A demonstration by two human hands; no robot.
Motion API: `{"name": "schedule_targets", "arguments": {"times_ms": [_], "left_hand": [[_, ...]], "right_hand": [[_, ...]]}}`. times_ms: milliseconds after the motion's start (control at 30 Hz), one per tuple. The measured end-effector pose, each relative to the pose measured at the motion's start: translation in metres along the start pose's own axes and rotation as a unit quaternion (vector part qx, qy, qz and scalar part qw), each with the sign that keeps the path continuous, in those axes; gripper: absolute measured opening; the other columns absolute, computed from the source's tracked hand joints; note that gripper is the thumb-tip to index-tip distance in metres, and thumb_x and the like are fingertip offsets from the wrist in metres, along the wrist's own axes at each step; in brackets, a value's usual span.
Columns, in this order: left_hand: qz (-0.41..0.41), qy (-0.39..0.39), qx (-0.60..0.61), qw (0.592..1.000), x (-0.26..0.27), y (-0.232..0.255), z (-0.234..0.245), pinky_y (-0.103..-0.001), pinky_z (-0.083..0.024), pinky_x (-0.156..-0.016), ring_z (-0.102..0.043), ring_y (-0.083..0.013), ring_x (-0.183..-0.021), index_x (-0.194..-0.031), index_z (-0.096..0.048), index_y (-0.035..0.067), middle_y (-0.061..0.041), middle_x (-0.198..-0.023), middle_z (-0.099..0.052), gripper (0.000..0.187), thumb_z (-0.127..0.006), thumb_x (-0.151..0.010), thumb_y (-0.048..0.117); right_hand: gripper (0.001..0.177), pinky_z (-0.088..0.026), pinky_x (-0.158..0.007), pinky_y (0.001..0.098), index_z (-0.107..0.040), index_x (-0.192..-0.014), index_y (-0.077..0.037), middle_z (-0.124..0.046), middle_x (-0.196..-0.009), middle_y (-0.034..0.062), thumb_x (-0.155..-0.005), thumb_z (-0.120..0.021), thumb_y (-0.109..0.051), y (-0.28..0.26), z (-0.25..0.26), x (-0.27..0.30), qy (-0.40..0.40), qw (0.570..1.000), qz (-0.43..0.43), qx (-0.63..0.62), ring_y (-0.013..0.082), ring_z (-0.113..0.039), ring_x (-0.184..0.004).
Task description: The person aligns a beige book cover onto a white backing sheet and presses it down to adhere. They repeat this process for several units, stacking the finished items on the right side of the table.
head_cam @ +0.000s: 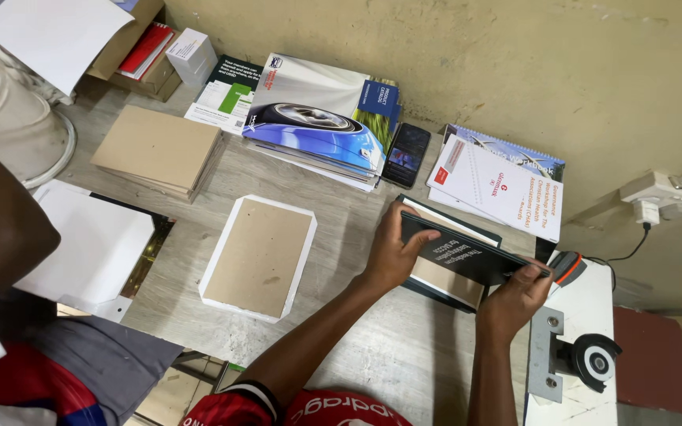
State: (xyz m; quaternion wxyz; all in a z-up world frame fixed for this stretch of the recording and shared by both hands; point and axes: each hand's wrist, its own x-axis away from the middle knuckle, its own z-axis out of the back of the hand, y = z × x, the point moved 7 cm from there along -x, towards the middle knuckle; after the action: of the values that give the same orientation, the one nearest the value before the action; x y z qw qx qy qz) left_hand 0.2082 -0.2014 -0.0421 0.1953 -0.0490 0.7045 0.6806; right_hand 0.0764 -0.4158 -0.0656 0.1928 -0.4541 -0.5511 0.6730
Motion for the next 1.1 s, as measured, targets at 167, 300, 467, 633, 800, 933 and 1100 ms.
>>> {"name": "schedule_targets", "arguments": {"times_ms": [167,300,467,633,800,933,1100], "left_hand": [[0.045,-0.053,-0.122,0.990,-0.024,0.045,0.002,-0.054,-0.053,-0.086,-0.066,-0.0451,-0.102,-0.121,-0.048,0.001,-0.026,-0.103,-0.062,0.048,-0.069,-0.096,0.037],[0.149,-0.132,-0.276,0.940,-0.045,0.026,-0.004,-0.059,-0.055,-0.090,-0.066,-0.0465,-0.114,-0.128,-0.047,-0.004,-0.029,-0.116,-0.065,0.061,-0.061,-0.096,0.046],[0.162,-0.143,-0.252,0.943,-0.051,-0.037,-0.013,-0.058,-0.047,-0.109,-0.049,-0.0475,-0.140,-0.151,-0.031,-0.012,-0.036,-0.146,-0.048,0.080,-0.058,-0.100,0.042],[0.202,-0.151,-0.191,0.949,-0.044,-0.066,-0.015,-0.061,-0.044,-0.112,-0.046,-0.0489,-0.141,-0.156,-0.024,-0.008,-0.034,-0.157,-0.038,0.078,-0.057,-0.102,0.038],[0.213,-0.197,-0.115,0.950,-0.039,-0.073,-0.016,-0.060,-0.036,-0.120,-0.031,-0.0475,-0.150,-0.160,-0.020,-0.004,-0.031,-0.163,-0.027,0.073,-0.053,-0.103,0.028],[0.218,-0.208,-0.078,0.950,-0.043,-0.112,-0.018,-0.055,-0.045,-0.112,-0.045,-0.0440,-0.142,-0.149,-0.039,0.003,-0.025,-0.153,-0.041,0.058,-0.058,-0.102,0.032],[0.214,-0.201,-0.067,0.954,-0.051,-0.139,-0.023,-0.047,-0.048,-0.103,-0.053,-0.0355,-0.132,-0.137,-0.047,0.011,-0.020,-0.137,-0.050,0.046,-0.061,-0.101,0.036]], "right_hand": [[0.036,-0.042,-0.095,0.0491,-0.045,-0.125,0.004,-0.052,-0.106,0.0220,-0.116,-0.056,-0.029,-0.048,-0.010,-0.029,-0.109,0.982,0.053,0.143,0.0310,-0.051,-0.100],[0.048,-0.046,-0.083,0.0592,-0.057,-0.117,0.010,-0.064,-0.105,0.0339,-0.116,-0.065,-0.038,-0.014,-0.018,-0.050,-0.142,0.936,-0.079,0.314,0.0494,-0.062,-0.099],[0.065,-0.043,-0.098,0.0643,-0.057,-0.130,0.012,-0.059,-0.124,0.0394,-0.110,-0.064,-0.049,0.042,-0.032,-0.053,-0.151,0.907,-0.153,0.363,0.0577,-0.054,-0.121],[0.068,-0.040,-0.102,0.0613,-0.057,-0.132,0.014,-0.050,-0.124,0.0363,-0.110,-0.061,-0.050,0.055,-0.031,-0.050,-0.151,0.883,-0.116,0.429,0.0572,-0.049,-0.117],[0.070,-0.037,-0.111,0.0607,-0.028,-0.163,-0.002,-0.040,-0.152,0.0349,-0.113,-0.043,-0.049,0.093,-0.026,-0.031,-0.183,0.875,-0.261,0.365,0.0527,-0.040,-0.140],[0.069,-0.034,-0.112,0.0669,-0.022,-0.164,-0.005,-0.033,-0.157,0.0378,-0.113,-0.042,-0.048,0.051,-0.035,-0.027,-0.202,0.877,-0.290,0.325,0.0547,-0.034,-0.144],[0.060,-0.021,-0.121,0.0657,-0.026,-0.163,-0.017,-0.021,-0.166,0.0303,-0.112,-0.038,-0.046,0.021,-0.043,-0.017,-0.222,0.903,-0.282,0.234,0.0511,-0.023,-0.151]]}}
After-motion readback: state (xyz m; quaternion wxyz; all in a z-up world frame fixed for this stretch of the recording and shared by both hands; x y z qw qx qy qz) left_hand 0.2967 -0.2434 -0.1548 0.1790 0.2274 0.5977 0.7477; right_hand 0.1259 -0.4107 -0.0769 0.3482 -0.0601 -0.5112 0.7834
